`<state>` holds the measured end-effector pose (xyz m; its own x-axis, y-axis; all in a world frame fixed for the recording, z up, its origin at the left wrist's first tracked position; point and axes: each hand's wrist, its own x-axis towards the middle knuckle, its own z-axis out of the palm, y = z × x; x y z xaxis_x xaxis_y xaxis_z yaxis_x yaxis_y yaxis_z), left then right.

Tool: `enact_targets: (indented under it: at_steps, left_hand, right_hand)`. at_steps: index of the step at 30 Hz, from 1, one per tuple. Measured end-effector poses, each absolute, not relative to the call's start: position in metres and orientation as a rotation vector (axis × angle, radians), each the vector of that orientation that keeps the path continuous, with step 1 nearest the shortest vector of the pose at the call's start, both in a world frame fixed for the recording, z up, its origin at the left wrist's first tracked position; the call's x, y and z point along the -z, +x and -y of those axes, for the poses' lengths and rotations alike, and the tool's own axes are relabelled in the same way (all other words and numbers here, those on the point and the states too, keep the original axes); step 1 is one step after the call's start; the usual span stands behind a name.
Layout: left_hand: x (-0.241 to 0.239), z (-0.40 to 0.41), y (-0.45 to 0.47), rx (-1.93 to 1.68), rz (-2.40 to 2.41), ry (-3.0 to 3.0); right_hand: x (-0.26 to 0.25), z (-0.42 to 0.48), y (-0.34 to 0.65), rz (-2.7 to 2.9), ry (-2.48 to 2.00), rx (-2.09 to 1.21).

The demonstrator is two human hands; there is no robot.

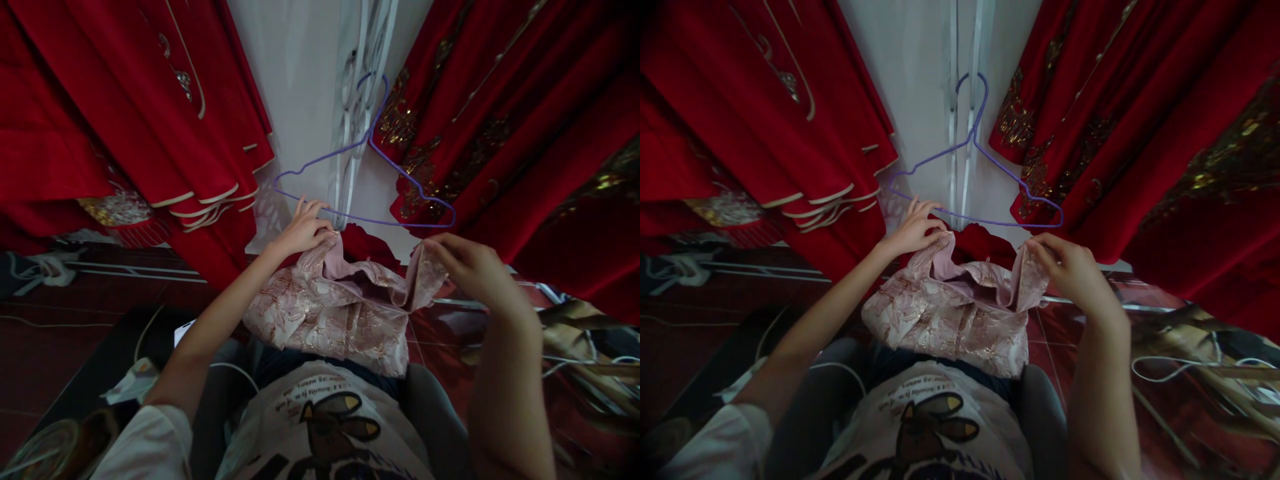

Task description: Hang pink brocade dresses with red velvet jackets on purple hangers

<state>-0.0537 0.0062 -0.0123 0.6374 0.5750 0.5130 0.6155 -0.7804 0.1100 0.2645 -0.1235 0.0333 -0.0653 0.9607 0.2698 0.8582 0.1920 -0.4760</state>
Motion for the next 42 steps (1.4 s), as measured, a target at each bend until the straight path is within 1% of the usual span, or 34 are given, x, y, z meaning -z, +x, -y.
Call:
enact_targets:
  at_steps: [3, 6, 9, 11, 22, 27, 29, 33, 38, 42]
  left_hand:
    - [0.019, -0.005, -0.054, 0.853, 1.044, -2.752]
    - [0.016, 0.001, -0.058, 0.882, 1.042, -2.750]
    - [0.012, 0.006, -0.065, 0.846, 1.050, -2.714]
    - [0.011, 0.007, -0.069, 0.813, 1.073, -2.663]
    - [0.010, 0.012, -0.072, 0.784, 1.075, -2.620]
    - [0.010, 0.013, -0.064, 0.855, 1.015, -2.710]
    - [0.008, 0.012, -0.056, 0.932, 0.956, -2.791]
    - [0.004, 0.013, -0.038, 1.126, 0.898, -2.945]
    - [0.007, 0.011, -0.028, 1.365, 0.927, -2.898]
    - [0.009, 0.004, -0.042, 1.843, 1.000, -2.632]
  right_hand:
    - [-0.027, 0.127, 0.291, 1.872, -1.937, -0.268]
    - [-0.030, 0.136, 0.313, 1.675, -2.104, -0.086]
    - [-0.037, 0.147, 0.319, 1.510, -2.007, 0.152]
    - [-0.040, 0.151, 0.317, 1.471, -1.920, 0.237]
    - [-0.038, 0.143, 0.296, 1.435, -1.810, 0.335]
    - [-0.054, 0.120, 0.287, 1.475, -1.778, 0.686]
    - [-0.064, 0.100, 0.282, 1.489, -1.781, 0.748]
    - [-0.073, 0.053, 0.268, 1.519, -1.683, 0.647]
    - [-0.057, 0.019, 0.263, 1.494, -1.594, 0.301]
    - [-0.046, 0.020, 0.269, 1.489, -1.454, 0.265]
